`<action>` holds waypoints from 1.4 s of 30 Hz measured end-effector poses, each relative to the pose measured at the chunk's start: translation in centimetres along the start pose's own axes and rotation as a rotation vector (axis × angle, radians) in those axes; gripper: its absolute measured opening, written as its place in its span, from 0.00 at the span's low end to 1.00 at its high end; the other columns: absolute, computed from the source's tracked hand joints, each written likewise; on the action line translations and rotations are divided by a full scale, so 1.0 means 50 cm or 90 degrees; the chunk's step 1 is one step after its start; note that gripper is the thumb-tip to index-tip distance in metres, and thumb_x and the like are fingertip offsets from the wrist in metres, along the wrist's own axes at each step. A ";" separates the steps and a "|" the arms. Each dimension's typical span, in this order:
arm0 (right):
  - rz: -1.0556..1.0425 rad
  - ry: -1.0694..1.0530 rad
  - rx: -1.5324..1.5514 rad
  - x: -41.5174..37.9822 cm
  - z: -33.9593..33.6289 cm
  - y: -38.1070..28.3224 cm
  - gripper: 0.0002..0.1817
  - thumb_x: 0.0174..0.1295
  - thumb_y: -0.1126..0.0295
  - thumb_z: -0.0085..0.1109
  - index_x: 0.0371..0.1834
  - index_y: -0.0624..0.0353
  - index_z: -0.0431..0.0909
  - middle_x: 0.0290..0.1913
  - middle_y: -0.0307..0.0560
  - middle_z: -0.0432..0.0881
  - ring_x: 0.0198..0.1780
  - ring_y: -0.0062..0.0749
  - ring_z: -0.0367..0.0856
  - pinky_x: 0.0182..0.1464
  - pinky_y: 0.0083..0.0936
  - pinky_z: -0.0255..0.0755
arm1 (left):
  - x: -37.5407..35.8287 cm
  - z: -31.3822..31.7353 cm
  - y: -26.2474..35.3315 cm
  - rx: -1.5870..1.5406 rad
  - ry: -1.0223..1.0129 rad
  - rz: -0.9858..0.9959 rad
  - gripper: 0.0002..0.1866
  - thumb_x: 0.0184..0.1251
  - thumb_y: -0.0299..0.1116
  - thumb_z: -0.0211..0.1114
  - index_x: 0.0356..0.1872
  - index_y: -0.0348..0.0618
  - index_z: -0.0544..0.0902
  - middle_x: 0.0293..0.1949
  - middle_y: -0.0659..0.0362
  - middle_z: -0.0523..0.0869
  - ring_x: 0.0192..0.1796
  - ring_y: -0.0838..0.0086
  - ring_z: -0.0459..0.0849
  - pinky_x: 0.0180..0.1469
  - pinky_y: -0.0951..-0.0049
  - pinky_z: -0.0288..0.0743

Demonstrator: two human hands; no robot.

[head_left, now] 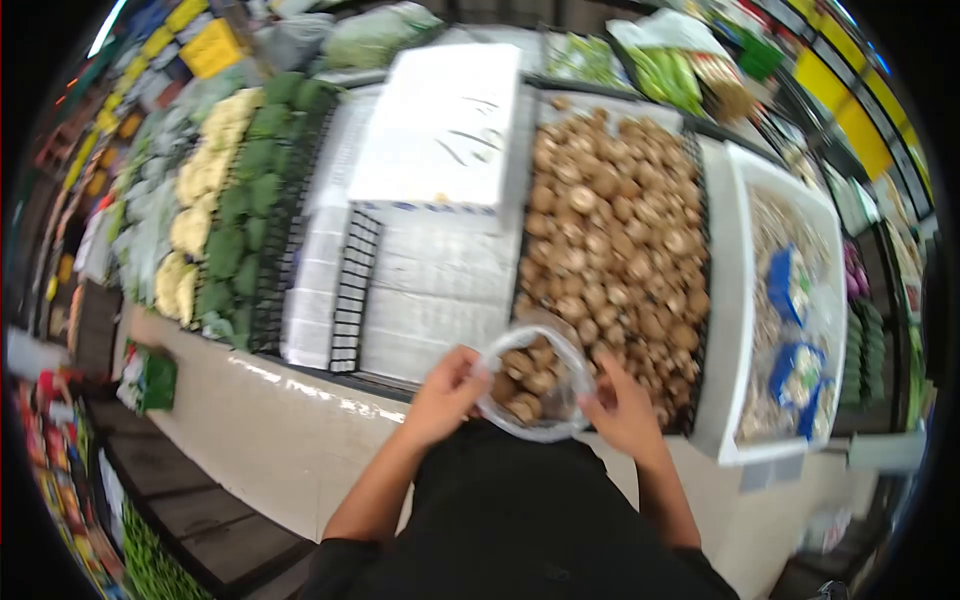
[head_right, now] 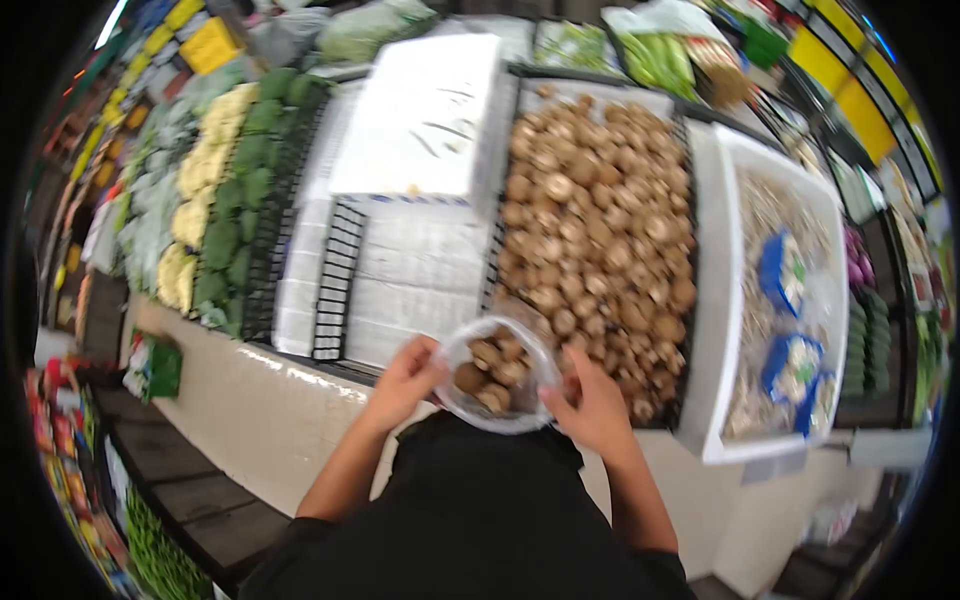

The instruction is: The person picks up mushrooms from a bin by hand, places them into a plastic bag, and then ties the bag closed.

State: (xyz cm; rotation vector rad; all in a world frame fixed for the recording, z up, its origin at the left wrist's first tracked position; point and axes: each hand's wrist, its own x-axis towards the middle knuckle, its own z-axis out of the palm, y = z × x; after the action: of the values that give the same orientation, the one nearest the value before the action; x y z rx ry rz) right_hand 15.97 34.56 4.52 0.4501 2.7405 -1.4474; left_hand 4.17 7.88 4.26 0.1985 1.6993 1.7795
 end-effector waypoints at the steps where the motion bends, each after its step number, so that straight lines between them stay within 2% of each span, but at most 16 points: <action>1: 0.006 -0.040 0.003 -0.002 0.013 0.000 0.36 0.60 0.59 0.70 0.69 0.61 0.70 0.33 0.50 0.82 0.31 0.43 0.81 0.39 0.33 0.77 | -0.002 -0.001 -0.010 0.017 -0.002 0.000 0.10 0.78 0.38 0.61 0.48 0.44 0.74 0.32 0.64 0.82 0.29 0.82 0.83 0.29 0.81 0.75; 3: -0.056 -0.028 0.033 0.004 0.048 0.000 0.32 0.64 0.64 0.65 0.70 0.63 0.69 0.31 0.46 0.81 0.30 0.32 0.81 0.38 0.29 0.76 | -0.013 0.003 -0.016 0.025 -0.022 -0.023 0.11 0.76 0.36 0.63 0.48 0.43 0.73 0.32 0.63 0.83 0.30 0.80 0.84 0.32 0.78 0.80; 6: -0.031 -0.046 0.289 0.007 0.066 -0.003 0.27 0.69 0.73 0.56 0.71 0.64 0.68 0.32 0.39 0.79 0.29 0.22 0.77 0.35 0.23 0.73 | -0.027 0.018 -0.025 0.041 -0.004 -0.005 0.11 0.77 0.36 0.62 0.47 0.42 0.73 0.32 0.62 0.83 0.30 0.80 0.83 0.32 0.79 0.79; 9: -0.018 -0.079 0.444 0.015 0.041 -0.027 0.25 0.71 0.79 0.49 0.72 0.64 0.68 0.33 0.35 0.77 0.28 0.13 0.72 0.31 0.16 0.67 | -0.030 0.024 -0.025 -0.013 0.026 0.025 0.10 0.78 0.36 0.61 0.48 0.41 0.72 0.31 0.62 0.83 0.30 0.80 0.84 0.31 0.78 0.80; 13: 0.043 -0.095 0.442 0.027 0.038 -0.019 0.24 0.75 0.73 0.48 0.74 0.62 0.68 0.30 0.33 0.73 0.25 0.12 0.67 0.26 0.13 0.63 | -0.030 0.025 -0.018 -0.079 0.068 0.062 0.08 0.81 0.34 0.57 0.49 0.41 0.71 0.29 0.61 0.83 0.28 0.79 0.84 0.29 0.78 0.78; 17: 0.009 -0.076 0.488 0.016 0.005 -0.050 0.24 0.76 0.71 0.47 0.74 0.62 0.67 0.26 0.33 0.71 0.24 0.13 0.66 0.25 0.14 0.63 | -0.048 0.039 0.013 -0.112 0.052 0.094 0.07 0.81 0.33 0.55 0.49 0.42 0.71 0.27 0.61 0.83 0.26 0.78 0.84 0.28 0.78 0.77; 19: 0.005 -0.062 0.434 0.032 0.020 -0.035 0.23 0.76 0.72 0.48 0.72 0.61 0.69 0.25 0.34 0.71 0.23 0.14 0.67 0.24 0.15 0.63 | -0.041 0.035 0.002 -0.099 0.060 0.087 0.07 0.81 0.33 0.56 0.49 0.41 0.71 0.27 0.61 0.83 0.26 0.77 0.85 0.28 0.78 0.77; 25: 0.028 -0.085 0.444 0.013 -0.003 -0.002 0.26 0.74 0.74 0.53 0.75 0.61 0.65 0.30 0.37 0.77 0.28 0.15 0.72 0.30 0.16 0.69 | -0.037 0.032 -0.029 -0.087 0.043 0.040 0.07 0.80 0.33 0.58 0.47 0.42 0.72 0.27 0.60 0.83 0.25 0.76 0.85 0.28 0.78 0.77; 29: 0.014 -0.082 0.443 -0.009 -0.019 0.019 0.26 0.75 0.72 0.54 0.75 0.59 0.65 0.36 0.39 0.80 0.32 0.17 0.75 0.38 0.18 0.73 | -0.044 0.017 -0.025 -0.029 0.015 0.007 0.11 0.82 0.39 0.56 0.45 0.41 0.74 0.29 0.60 0.84 0.27 0.74 0.87 0.29 0.77 0.78; 30: -0.008 -0.052 0.392 -0.020 -0.022 0.028 0.23 0.76 0.70 0.53 0.73 0.59 0.67 0.38 0.41 0.82 0.35 0.18 0.77 0.41 0.19 0.75 | -0.047 0.007 -0.027 -0.001 0.010 0.015 0.16 0.83 0.44 0.52 0.44 0.41 0.75 0.31 0.59 0.85 0.29 0.73 0.88 0.30 0.77 0.78; 33: 0.054 -0.020 0.398 -0.055 -0.046 0.104 0.20 0.78 0.66 0.51 0.69 0.60 0.71 0.40 0.41 0.83 0.36 0.20 0.79 0.42 0.19 0.76 | -0.059 -0.019 -0.033 -0.003 0.043 0.002 0.19 0.84 0.47 0.48 0.42 0.41 0.76 0.32 0.59 0.85 0.30 0.72 0.88 0.31 0.77 0.78; 34: 0.065 -0.051 0.398 -0.073 -0.059 0.136 0.16 0.79 0.64 0.49 0.60 0.61 0.76 0.39 0.41 0.83 0.38 0.22 0.81 0.42 0.21 0.78 | -0.063 -0.027 -0.035 0.006 0.055 -0.009 0.19 0.84 0.47 0.47 0.42 0.41 0.76 0.32 0.59 0.85 0.30 0.72 0.88 0.32 0.76 0.78; 37: 0.178 -0.304 0.373 -0.139 -0.077 0.228 0.15 0.79 0.63 0.48 0.53 0.62 0.79 0.39 0.42 0.84 0.40 0.23 0.83 0.44 0.23 0.79 | -0.070 -0.036 -0.037 0.016 0.077 -0.023 0.18 0.84 0.45 0.49 0.41 0.41 0.76 0.31 0.58 0.85 0.30 0.72 0.87 0.33 0.76 0.78; 40: 0.322 -0.464 0.205 -0.197 -0.013 0.350 0.15 0.79 0.62 0.48 0.49 0.62 0.81 0.38 0.43 0.85 0.42 0.26 0.84 0.47 0.26 0.80 | -0.067 -0.035 -0.047 0.021 0.091 -0.037 0.16 0.83 0.43 0.50 0.41 0.41 0.76 0.31 0.59 0.84 0.30 0.73 0.86 0.34 0.77 0.77; 41: 0.291 -0.499 0.060 -0.205 0.007 0.367 0.17 0.77 0.60 0.49 0.53 0.61 0.81 0.42 0.46 0.87 0.44 0.31 0.86 0.51 0.30 0.80 | -0.065 -0.033 -0.048 0.028 0.096 -0.037 0.16 0.83 0.43 0.50 0.41 0.41 0.76 0.31 0.59 0.84 0.30 0.73 0.86 0.34 0.77 0.78; 42: 0.299 -0.478 0.026 -0.220 0.046 0.410 0.18 0.76 0.59 0.50 0.55 0.61 0.81 0.45 0.49 0.88 0.47 0.35 0.86 0.55 0.32 0.78 | -0.062 -0.028 -0.049 0.035 0.098 -0.037 0.15 0.83 0.42 0.51 0.41 0.41 0.77 0.30 0.59 0.84 0.30 0.74 0.86 0.34 0.77 0.78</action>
State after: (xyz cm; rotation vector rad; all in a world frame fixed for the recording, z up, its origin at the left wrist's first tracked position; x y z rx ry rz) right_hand 31.46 40.86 -11.78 0.4027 1.8684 -1.2160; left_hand 6.67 4.84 2.80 0.0366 1.8451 1.7451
